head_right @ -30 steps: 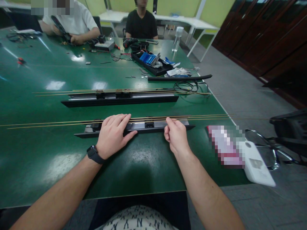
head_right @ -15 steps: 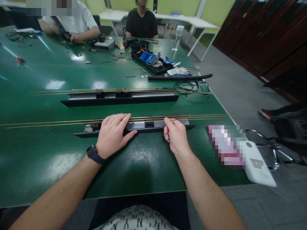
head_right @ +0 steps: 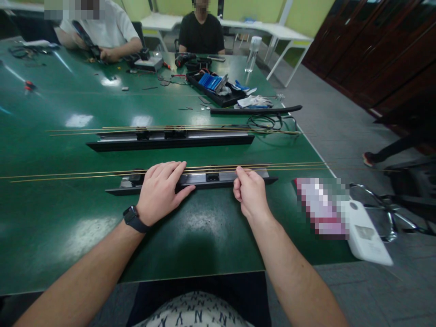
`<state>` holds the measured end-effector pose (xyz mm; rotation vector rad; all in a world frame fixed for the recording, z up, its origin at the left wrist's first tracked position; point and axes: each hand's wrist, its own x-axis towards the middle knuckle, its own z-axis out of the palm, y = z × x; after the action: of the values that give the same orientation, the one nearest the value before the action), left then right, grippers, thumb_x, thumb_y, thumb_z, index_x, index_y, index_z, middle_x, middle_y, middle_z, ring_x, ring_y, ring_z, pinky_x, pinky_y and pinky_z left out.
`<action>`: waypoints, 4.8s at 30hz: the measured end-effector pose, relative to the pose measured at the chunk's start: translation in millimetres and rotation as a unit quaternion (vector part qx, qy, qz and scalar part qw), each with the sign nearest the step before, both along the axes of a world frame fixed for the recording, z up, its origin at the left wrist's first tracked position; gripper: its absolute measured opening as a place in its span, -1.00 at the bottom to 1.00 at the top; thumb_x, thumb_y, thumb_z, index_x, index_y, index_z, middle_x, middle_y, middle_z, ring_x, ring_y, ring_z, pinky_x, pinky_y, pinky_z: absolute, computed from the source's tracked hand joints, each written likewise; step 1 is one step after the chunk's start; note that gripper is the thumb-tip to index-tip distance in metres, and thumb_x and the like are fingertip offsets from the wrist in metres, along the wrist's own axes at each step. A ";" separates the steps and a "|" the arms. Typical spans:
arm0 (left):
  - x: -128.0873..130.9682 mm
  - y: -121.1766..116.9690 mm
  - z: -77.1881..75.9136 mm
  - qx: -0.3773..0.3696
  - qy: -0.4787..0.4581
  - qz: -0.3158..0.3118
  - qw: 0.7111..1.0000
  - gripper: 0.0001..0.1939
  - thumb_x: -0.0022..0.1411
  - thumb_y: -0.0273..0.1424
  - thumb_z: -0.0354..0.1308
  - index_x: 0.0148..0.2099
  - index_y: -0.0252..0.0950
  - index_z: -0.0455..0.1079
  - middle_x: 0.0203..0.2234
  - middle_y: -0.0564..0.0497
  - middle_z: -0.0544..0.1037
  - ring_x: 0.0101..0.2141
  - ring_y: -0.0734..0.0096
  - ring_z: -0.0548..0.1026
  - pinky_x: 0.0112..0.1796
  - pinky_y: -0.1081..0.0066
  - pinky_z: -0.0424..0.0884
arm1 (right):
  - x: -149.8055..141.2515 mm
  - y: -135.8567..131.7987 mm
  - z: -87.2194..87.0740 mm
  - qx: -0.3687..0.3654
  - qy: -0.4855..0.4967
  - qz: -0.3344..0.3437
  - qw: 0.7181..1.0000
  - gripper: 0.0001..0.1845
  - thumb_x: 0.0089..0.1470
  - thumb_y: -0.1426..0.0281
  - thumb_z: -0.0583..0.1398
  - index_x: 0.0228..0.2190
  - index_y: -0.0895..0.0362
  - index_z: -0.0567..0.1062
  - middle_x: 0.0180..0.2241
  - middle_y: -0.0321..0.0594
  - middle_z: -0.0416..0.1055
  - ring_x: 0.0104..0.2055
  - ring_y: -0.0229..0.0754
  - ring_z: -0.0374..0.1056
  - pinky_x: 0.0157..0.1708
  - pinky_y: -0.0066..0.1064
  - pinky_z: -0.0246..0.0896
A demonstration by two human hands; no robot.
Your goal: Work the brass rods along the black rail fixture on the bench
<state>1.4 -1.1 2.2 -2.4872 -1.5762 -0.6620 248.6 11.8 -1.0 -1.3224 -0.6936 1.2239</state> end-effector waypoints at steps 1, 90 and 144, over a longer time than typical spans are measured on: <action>-0.1 0.0 0.0 0.000 0.002 0.001 1.000 -0.40 0.40 -0.10 0.14 0.33 -0.34 0.32 0.14 -0.26 0.52 0.14 -0.07 0.44 0.19 -0.01 0.28 | -0.2 -0.2 0.3 0.000 0.000 -0.001 1.000 -0.68 0.07 0.22 0.39 -0.40 0.11 0.39 -0.73 -0.45 0.25 -0.79 -0.40 0.04 -0.83 -0.60 -0.24; -0.2 -0.6 -1.0 -0.006 0.000 0.005 1.000 -0.40 0.40 -0.11 0.14 0.35 -0.33 0.31 0.16 -0.25 0.50 0.18 -0.07 0.42 0.23 -0.01 0.24 | 4.9 0.7 1.0 -0.005 -0.001 -0.006 1.000 -0.64 0.03 0.22 0.42 -0.45 0.10 0.36 -0.73 -0.45 0.24 -0.79 -0.41 0.05 -0.84 -0.61 -0.22; 0.1 -1.1 0.6 -0.006 0.014 0.005 1.000 -0.37 0.39 -0.11 0.16 0.36 -0.35 0.30 0.18 -0.26 0.49 0.19 -0.08 0.41 0.23 -0.01 0.24 | 8.7 3.4 3.7 -0.015 -0.005 -0.020 1.000 -0.62 -0.01 0.24 0.44 -0.45 0.10 0.35 -0.73 -0.45 0.25 -0.80 -0.42 0.05 -0.85 -0.62 -0.22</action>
<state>1.5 -2.2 2.8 -2.4859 -1.5858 -0.6139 257.3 15.2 2.7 -1.3611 -0.6549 1.1998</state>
